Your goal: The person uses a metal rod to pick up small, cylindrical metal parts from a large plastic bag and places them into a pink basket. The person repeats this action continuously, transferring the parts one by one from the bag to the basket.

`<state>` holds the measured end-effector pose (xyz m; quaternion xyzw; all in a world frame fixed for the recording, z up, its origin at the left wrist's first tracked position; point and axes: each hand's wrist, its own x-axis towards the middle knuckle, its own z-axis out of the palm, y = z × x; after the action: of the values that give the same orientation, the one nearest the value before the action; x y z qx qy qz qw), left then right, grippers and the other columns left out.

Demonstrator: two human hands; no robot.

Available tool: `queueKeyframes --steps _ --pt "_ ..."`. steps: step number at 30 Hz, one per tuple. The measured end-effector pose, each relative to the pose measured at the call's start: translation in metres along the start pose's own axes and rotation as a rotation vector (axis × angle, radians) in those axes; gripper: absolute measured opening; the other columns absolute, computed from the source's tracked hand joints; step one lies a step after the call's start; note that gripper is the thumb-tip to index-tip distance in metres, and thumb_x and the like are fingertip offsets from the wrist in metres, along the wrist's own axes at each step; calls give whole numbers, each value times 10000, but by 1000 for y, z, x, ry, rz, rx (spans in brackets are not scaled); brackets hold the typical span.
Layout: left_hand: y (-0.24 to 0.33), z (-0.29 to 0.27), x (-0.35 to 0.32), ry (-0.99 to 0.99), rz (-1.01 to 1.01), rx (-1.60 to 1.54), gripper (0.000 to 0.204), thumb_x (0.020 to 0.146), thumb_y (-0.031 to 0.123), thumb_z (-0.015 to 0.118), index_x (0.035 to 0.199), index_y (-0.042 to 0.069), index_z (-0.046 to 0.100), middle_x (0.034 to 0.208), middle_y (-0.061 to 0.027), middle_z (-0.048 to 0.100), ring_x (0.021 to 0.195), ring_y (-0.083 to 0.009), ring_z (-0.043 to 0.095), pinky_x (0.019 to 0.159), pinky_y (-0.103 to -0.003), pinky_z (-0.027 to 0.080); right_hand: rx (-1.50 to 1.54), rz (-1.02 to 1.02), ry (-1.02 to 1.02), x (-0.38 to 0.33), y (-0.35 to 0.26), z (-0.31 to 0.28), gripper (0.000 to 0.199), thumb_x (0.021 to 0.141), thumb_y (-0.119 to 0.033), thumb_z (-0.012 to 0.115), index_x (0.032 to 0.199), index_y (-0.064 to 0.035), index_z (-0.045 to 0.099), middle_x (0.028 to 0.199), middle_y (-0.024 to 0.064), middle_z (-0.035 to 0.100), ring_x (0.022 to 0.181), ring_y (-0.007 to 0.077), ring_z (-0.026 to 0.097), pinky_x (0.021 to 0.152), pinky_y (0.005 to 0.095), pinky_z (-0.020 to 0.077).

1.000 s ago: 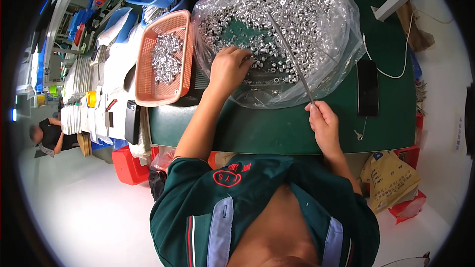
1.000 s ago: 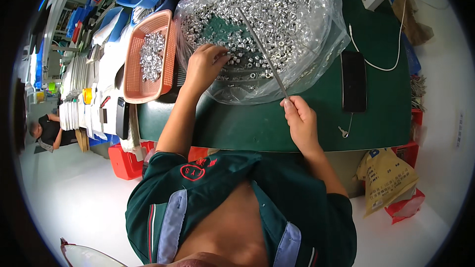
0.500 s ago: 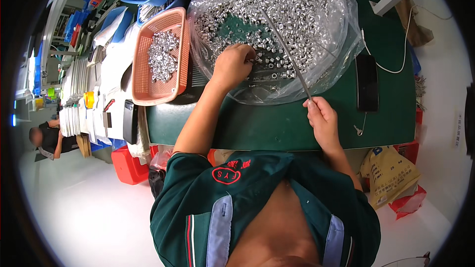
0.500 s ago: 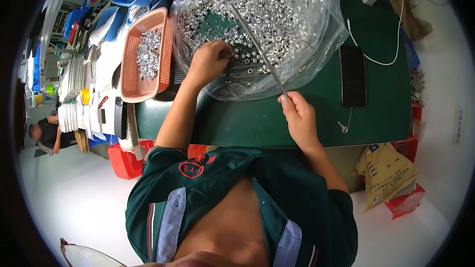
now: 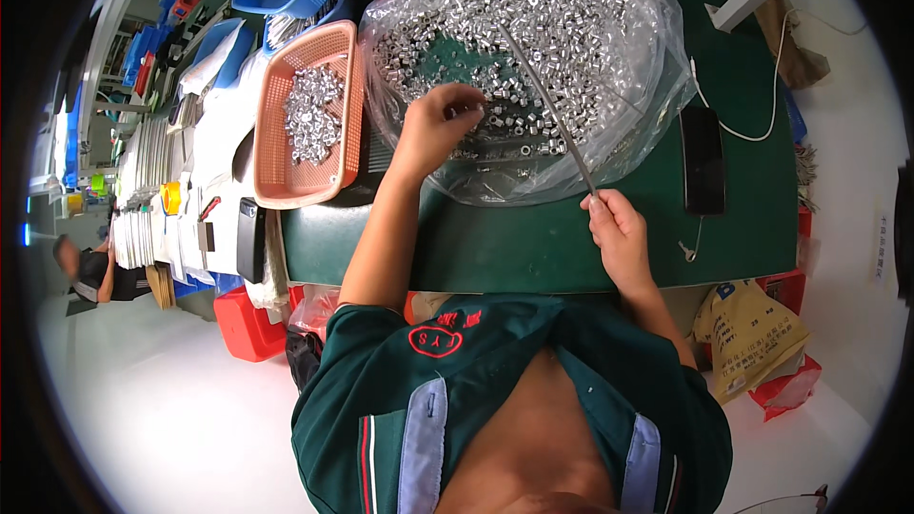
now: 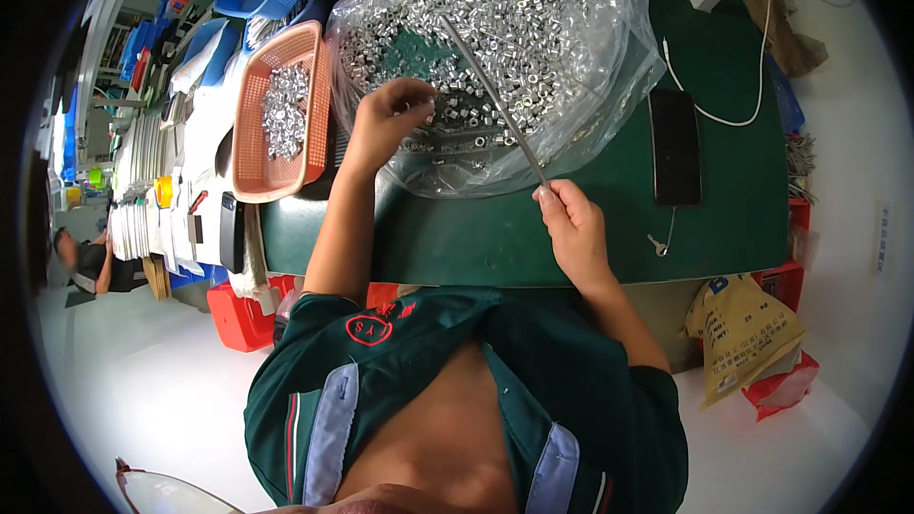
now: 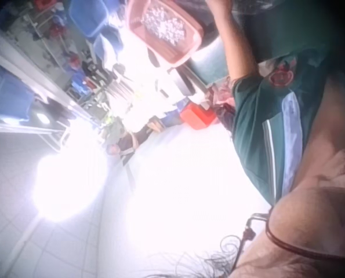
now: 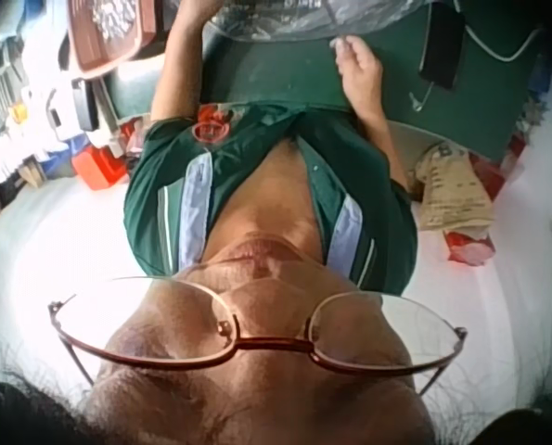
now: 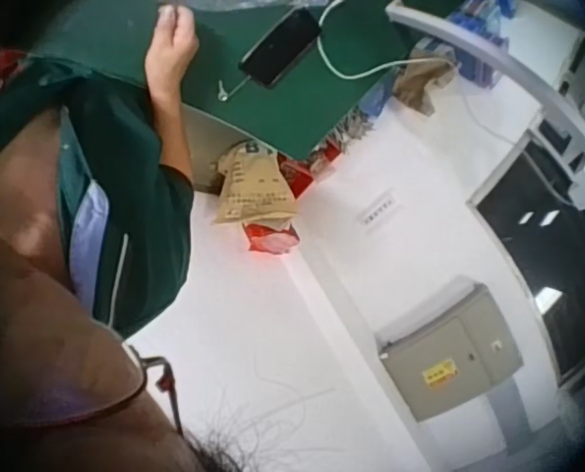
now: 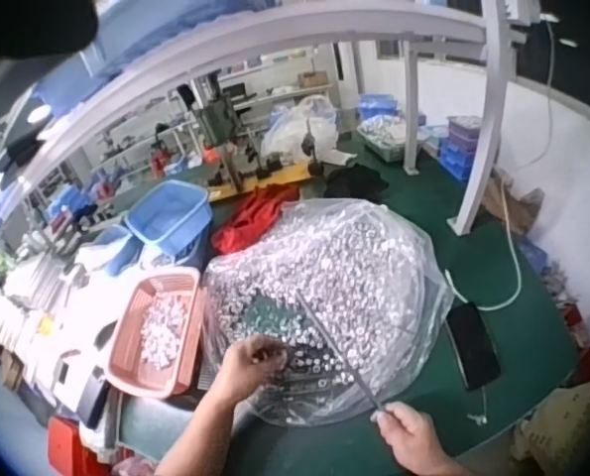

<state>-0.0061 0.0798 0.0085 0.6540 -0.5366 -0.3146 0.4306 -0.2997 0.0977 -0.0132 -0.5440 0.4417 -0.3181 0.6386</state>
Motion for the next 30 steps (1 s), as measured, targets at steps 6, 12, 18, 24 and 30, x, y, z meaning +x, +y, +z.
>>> queueKeyframes --steps 6,12,18,24,30 --pt "-24 -12 -2 -95 -171 -1292 160 905 108 635 1016 -8 641 868 -45 622 744 -130 549 697 -280 460 -49 32 -23 -2 -5 0 147 960 -127 540 934 2 605 617 -56 424 561 15 362 492 210 292" --pt "-35 -16 0 -134 -264 -1719 171 919 154 617 1020 23 577 837 -27 509 730 -113 469 671 -263 405 -155 18 -72 -12 -12 1 136 949 -114 551 920 6 608 619 -46 439 576 22 372 509 216 311" --pt "-33 -17 -2 -128 -288 -1807 162 943 185 581 989 29 579 817 -34 529 676 -110 460 631 -265 392 -304 -54 -181 -17 -18 1 142 943 -120 568 924 13 613 618 0 484 579 43 423 522 230 356" --pt "-23 -18 -8 -142 -268 -1657 181 939 170 571 993 -3 577 755 -13 465 675 -105 430 608 -242 378 -303 -62 -206 -18 -20 3 139 940 -117 572 928 16 613 622 17 507 577 59 446 535 238 380" --pt "-27 -25 -11 -223 -237 -1695 164 889 124 589 977 -14 581 748 -15 465 674 -107 437 591 -231 375 -285 -35 -225 -23 -21 4 148 944 -125 568 936 15 616 637 22 522 593 63 461 552 238 392"
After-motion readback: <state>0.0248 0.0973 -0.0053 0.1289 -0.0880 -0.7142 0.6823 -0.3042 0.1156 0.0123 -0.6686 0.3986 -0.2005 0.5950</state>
